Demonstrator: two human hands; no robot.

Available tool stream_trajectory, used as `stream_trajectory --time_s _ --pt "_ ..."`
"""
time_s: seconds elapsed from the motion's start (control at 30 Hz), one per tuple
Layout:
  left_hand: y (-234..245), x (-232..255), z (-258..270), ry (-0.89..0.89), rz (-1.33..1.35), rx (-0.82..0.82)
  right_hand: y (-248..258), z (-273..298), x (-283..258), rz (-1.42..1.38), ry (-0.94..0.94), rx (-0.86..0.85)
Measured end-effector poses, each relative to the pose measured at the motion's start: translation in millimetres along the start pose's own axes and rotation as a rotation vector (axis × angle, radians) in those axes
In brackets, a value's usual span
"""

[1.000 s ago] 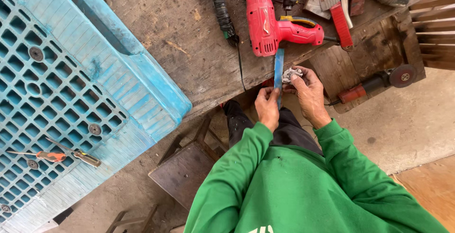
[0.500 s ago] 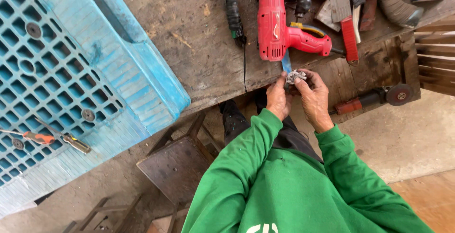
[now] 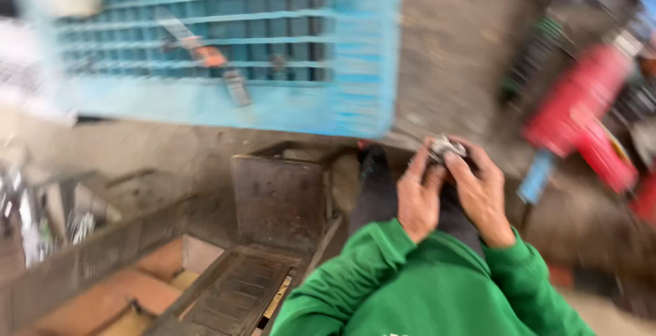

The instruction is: The person repairs a blue plastic pallet using a soldering iron to melt and fuse plastic, then works at a workbench using a heat gun and various tools to manipulate small plastic parts.

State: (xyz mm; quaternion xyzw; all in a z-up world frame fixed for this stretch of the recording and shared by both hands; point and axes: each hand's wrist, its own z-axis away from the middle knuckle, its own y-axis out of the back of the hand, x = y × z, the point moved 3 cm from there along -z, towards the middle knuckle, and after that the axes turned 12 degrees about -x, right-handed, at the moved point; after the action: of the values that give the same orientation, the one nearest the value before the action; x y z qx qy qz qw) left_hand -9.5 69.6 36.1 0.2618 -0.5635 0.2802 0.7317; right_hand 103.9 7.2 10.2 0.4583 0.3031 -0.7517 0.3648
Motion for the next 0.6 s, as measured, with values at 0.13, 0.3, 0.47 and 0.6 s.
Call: stream_trajectory --time_s 0.13,0.3,0.47,0.6 --pt "78.4 42.6 -18.6 -0.271 -0.208 0.175 -71.7 -38.2 -45.7 -0.119 -0.086 -0.223" --pt "202.2 43.5 -48.6 -0.273 -0.43 0.357 -171.2 -104.7 -67.2 0.253 0.095 -0.398" --pt "321.7 59.2 -81.8 -0.262 -0.449 0.464 -284.7 -185.1 -79.6 -0.006 0.062 -0.515" --pt "390.9 76.4 -117.7 -0.202 -0.371 0.453 -358.7 -232.2 -101.7 -0.036 0.065 -0.485"
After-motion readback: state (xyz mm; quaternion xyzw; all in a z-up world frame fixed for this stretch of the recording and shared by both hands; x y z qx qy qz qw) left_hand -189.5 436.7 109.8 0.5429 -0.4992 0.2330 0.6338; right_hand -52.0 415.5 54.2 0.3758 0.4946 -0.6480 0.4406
